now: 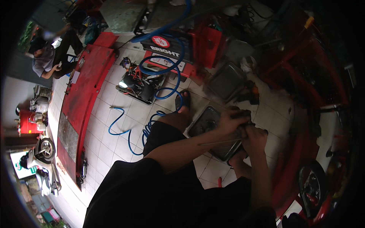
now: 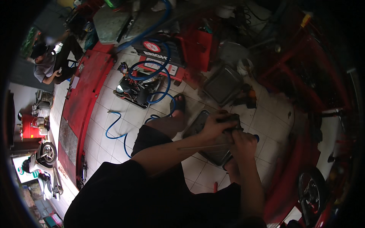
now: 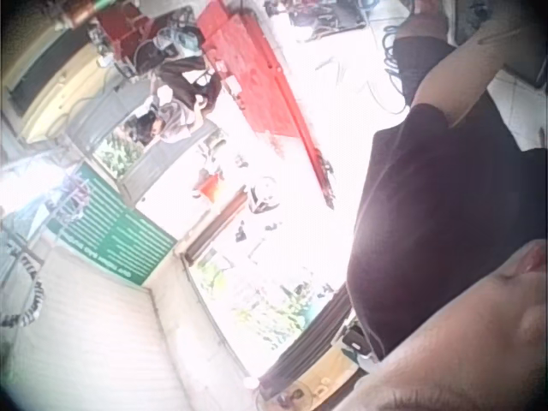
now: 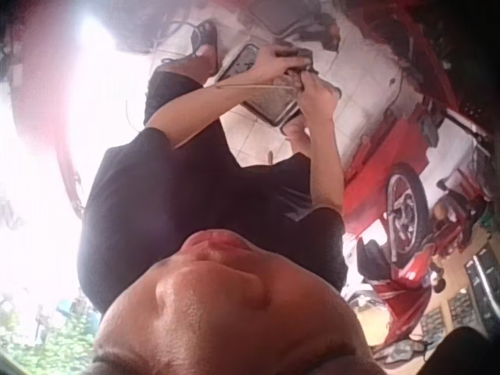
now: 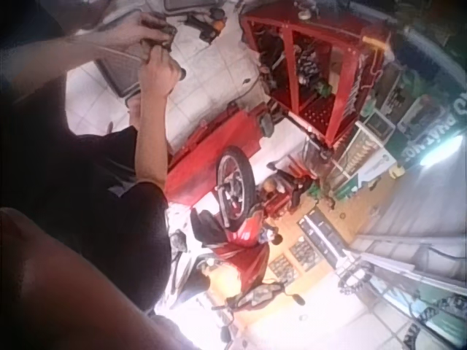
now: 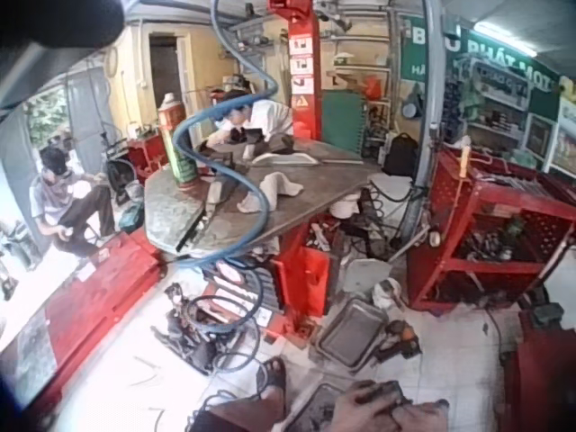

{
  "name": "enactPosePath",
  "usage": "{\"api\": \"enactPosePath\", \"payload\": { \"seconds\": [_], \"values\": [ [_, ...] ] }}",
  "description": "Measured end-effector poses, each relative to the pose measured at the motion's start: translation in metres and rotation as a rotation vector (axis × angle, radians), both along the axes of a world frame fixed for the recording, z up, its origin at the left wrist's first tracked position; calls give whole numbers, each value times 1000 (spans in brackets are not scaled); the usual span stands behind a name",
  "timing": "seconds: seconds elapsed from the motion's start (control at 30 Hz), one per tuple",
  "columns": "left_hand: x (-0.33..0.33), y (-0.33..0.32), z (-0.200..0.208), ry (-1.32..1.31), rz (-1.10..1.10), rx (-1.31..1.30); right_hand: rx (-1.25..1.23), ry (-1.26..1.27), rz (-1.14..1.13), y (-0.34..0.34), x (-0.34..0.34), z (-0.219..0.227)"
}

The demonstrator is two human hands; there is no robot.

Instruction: The person disassembles a mechanical component, possibly a starter motor or housing, using a screwdriver to remove screws while holding the part over a metal tray.

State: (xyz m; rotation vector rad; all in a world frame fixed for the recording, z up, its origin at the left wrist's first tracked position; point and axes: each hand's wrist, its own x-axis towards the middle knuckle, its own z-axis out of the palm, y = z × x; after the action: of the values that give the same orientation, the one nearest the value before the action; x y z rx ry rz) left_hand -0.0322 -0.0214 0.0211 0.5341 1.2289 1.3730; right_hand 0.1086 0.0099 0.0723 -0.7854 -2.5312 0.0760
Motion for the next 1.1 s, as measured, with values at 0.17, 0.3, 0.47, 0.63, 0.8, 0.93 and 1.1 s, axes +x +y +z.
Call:
{"api": "enactPosePath", "payload": {
  "seconds": [0.17,0.3,0.47,0.63,0.8,0.93,1.1],
  "values": [
    [-3,1,3,-272,27,-62,-333,136,-101,-2,10,1],
    [-9,4,13,-397,22,-150,-762,471,-90,18,33,18],
    [-10,8,19,-406,56,-243,-802,870,-393,41,47,37],
    [-10,9,9,-394,44,-270,-809,772,-456,56,72,35],
    [-10,6,4,-458,85,-254,-1359,1227,193,76,97,23],
    [-5,0,15,-418,94,-279,-1487,1294,308,73,106,26],
    [-14,5,14,-467,169,-199,-1453,1171,189,74,98,22]
  ]
}}
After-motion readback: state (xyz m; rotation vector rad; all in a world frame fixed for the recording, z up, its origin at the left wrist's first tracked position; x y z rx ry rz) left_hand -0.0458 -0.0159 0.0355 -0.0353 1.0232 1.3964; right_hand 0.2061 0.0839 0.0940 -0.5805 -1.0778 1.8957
